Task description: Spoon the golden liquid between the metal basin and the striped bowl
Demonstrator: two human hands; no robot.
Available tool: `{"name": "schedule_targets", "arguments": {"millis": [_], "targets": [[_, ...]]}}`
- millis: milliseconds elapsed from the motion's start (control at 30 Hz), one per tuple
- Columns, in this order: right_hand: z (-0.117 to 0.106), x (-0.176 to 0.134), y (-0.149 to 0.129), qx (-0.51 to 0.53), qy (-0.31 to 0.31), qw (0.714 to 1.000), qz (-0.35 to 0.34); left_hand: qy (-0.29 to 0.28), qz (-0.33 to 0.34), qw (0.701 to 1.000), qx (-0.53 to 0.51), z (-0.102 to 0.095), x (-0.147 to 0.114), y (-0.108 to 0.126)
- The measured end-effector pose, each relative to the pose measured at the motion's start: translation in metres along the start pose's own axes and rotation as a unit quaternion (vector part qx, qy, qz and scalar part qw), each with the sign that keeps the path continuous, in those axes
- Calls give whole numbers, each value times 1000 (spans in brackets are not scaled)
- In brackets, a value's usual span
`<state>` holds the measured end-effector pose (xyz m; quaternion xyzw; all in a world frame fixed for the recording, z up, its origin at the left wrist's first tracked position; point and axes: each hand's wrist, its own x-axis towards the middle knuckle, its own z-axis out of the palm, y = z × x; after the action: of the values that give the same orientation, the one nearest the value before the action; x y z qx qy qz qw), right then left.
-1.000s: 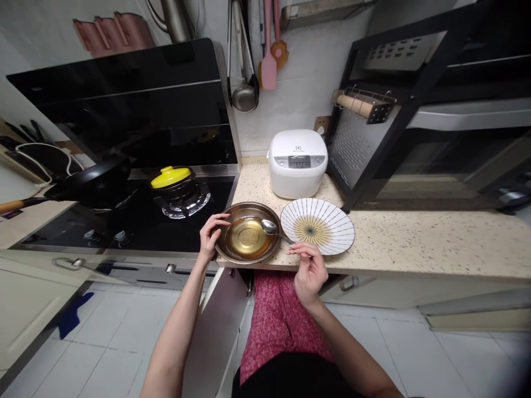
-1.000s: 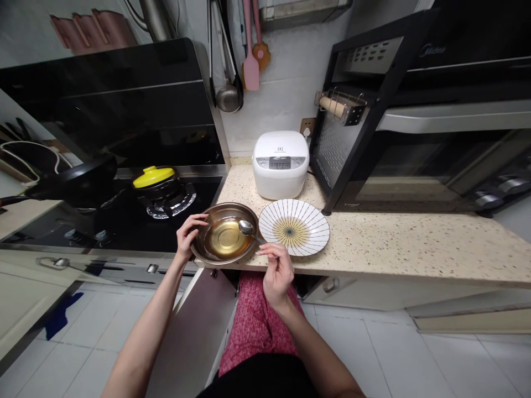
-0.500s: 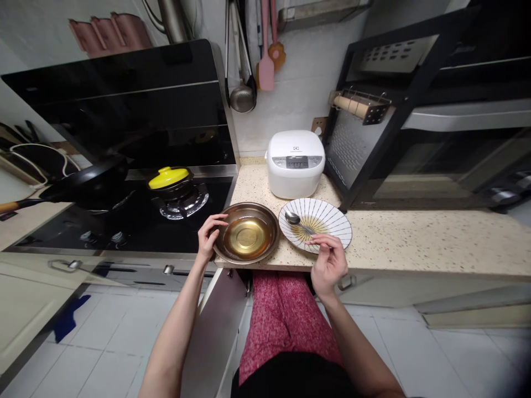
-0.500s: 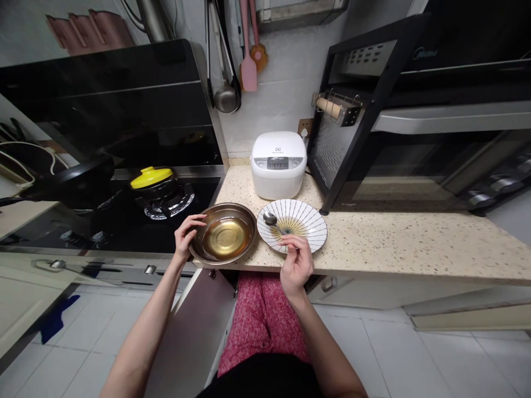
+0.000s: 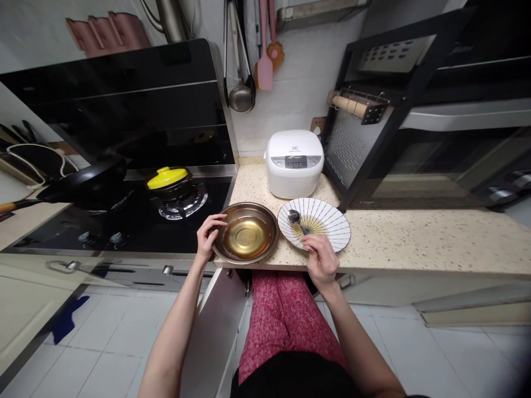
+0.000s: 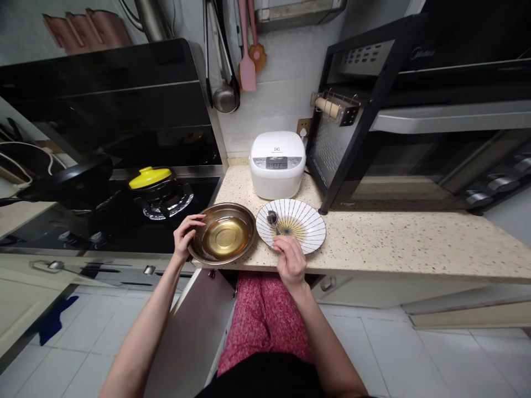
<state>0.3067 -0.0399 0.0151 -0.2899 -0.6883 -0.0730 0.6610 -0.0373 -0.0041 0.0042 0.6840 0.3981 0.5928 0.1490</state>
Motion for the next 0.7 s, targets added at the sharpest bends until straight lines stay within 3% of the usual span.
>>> {"name": "schedule_targets", "arguments": {"millis": [200,400,700], "targets": [[-3,0,4,-11,-86,994,-70,1,1,1000,3,0,1,1],[-3,1,3,5,-116,990,-81,0,5,1000,-1,1,1,2],[-1,0,-7,-1,0,1000,4,-2,1,1000,14,1,1,4]]}}
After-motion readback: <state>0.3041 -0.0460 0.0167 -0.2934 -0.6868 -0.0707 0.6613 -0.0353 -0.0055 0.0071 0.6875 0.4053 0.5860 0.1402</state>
